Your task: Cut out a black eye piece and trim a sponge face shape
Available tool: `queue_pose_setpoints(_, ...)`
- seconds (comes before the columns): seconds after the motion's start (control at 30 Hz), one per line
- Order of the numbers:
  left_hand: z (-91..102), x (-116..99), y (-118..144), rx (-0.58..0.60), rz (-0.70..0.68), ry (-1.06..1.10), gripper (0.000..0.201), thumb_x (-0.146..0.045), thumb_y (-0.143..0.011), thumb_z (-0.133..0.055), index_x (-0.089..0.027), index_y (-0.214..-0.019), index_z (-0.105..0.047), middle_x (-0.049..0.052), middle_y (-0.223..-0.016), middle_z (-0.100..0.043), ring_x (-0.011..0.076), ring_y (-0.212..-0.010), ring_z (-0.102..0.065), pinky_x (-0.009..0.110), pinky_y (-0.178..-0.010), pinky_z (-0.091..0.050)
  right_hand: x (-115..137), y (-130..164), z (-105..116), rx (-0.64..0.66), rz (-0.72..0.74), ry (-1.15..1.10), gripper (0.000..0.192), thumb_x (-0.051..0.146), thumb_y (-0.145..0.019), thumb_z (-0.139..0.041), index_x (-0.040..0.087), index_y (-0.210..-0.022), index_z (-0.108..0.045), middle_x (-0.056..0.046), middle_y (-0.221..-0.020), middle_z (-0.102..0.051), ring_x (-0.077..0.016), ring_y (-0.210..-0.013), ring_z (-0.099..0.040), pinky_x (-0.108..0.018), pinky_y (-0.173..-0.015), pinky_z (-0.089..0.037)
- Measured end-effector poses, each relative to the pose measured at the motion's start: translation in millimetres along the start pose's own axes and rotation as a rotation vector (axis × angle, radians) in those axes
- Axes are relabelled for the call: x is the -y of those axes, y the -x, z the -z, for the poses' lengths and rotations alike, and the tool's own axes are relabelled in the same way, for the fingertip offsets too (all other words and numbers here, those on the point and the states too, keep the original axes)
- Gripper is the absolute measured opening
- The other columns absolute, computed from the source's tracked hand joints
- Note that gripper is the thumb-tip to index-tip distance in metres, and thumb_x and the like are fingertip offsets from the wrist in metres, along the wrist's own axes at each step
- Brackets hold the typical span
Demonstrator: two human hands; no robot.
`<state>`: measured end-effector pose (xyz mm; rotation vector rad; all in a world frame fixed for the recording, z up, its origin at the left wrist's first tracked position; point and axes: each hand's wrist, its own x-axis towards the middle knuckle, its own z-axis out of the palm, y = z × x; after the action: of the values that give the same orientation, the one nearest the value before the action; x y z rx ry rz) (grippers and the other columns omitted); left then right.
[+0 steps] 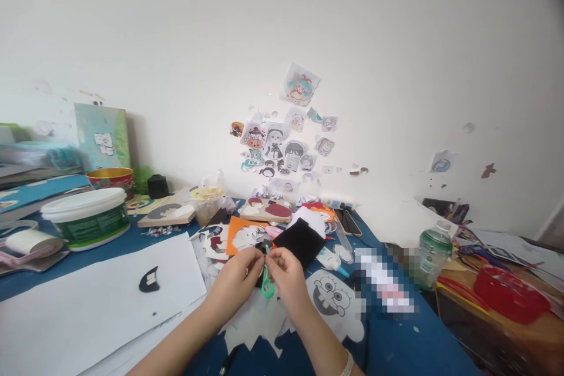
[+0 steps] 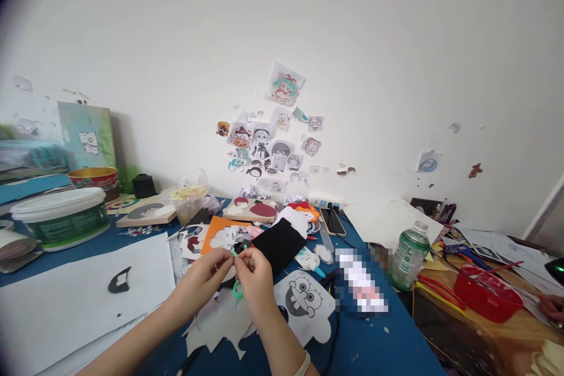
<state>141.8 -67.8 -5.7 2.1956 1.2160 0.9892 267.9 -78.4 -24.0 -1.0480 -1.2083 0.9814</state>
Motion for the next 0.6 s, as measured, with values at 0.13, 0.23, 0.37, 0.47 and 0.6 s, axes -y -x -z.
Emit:
queue_pose_setpoints(0.13, 1.7, -3.2, 0.9, 0.009, 0.010, -0.018, 0.023, -0.034, -0.082, -0.034, -0.020, -0.071, -0.049, 0.002, -0.070, -0.057, 0.0180, -0.065, -0.052, 0.027, -0.057, -0.038, -2.3, -0.2, 0.2, -0.005, 0.021, 0.049, 0.020, 0.037, -0.067, -0.058, 0.018, -0.068, -0.052, 0.006, -0.050, -0.041, -0.0095, -0.046, -0.038, -0.023, -0.046, -0.029)
queue_pose_setpoints(0.23, 0.6, -1.7, 0.1, 0.012, 0.003, -0.020, 0.023, -0.033, -0.081, -0.034, -0.020, -0.069, -0.048, 0.001, -0.068, -0.056, 0.0173, -0.063, -0.051, 0.026, -0.056, -0.037, -3.9, -0.1, 0.0, -0.013, 0.037, 0.072, 0.016, 0.034, -0.068, -0.058, 0.018, -0.068, -0.052, 0.005, -0.051, -0.042, -0.0101, -0.048, -0.040, -0.023, -0.047, -0.030)
queue_pose_setpoints(0.37, -4.5, 4.7, -3.0, 0.002, 0.000, -0.001, 0.022, -0.032, -0.079, -0.035, -0.020, -0.064, -0.045, 0.000, -0.062, -0.052, 0.0160, -0.060, -0.048, 0.026, -0.053, -0.035, -5.0, 0.3, 0.0, -0.028, 0.051, 0.087, 0.015, 0.032, -0.068, -0.058, 0.018, -0.068, -0.052, 0.005, -0.052, -0.044, -0.0103, -0.048, -0.041, -0.023, -0.047, -0.031)
queue_pose_setpoints(0.47, -6.9, 7.4, -4.9, 0.014, 0.002, 0.031, 0.021, -0.031, -0.078, -0.035, -0.020, -0.062, -0.044, -0.001, -0.060, -0.050, 0.0147, -0.059, -0.046, 0.025, -0.053, -0.034, -5.6, 0.6, 0.1, -0.031, 0.067, 0.096, 0.013, 0.031, -0.069, -0.056, 0.018, -0.068, -0.052, 0.005, -0.052, -0.043, -0.0103, -0.048, -0.040, -0.023, -0.047, -0.031)
queue_pose_setpoints(0.6, -6.5, 7.4, -6.7, 0.017, 0.013, 0.079, 0.022, -0.031, -0.077, -0.037, -0.020, -0.059, -0.040, -0.003, -0.057, -0.046, 0.0128, -0.056, -0.042, 0.024, -0.051, -0.032, -6.6, 0.8, -0.3, -0.036, 0.069, 0.114, 0.011, 0.029, -0.069, -0.054, 0.018, -0.068, -0.052, 0.004, -0.053, -0.043, -0.0110, -0.049, -0.040, -0.023, -0.048, -0.031)
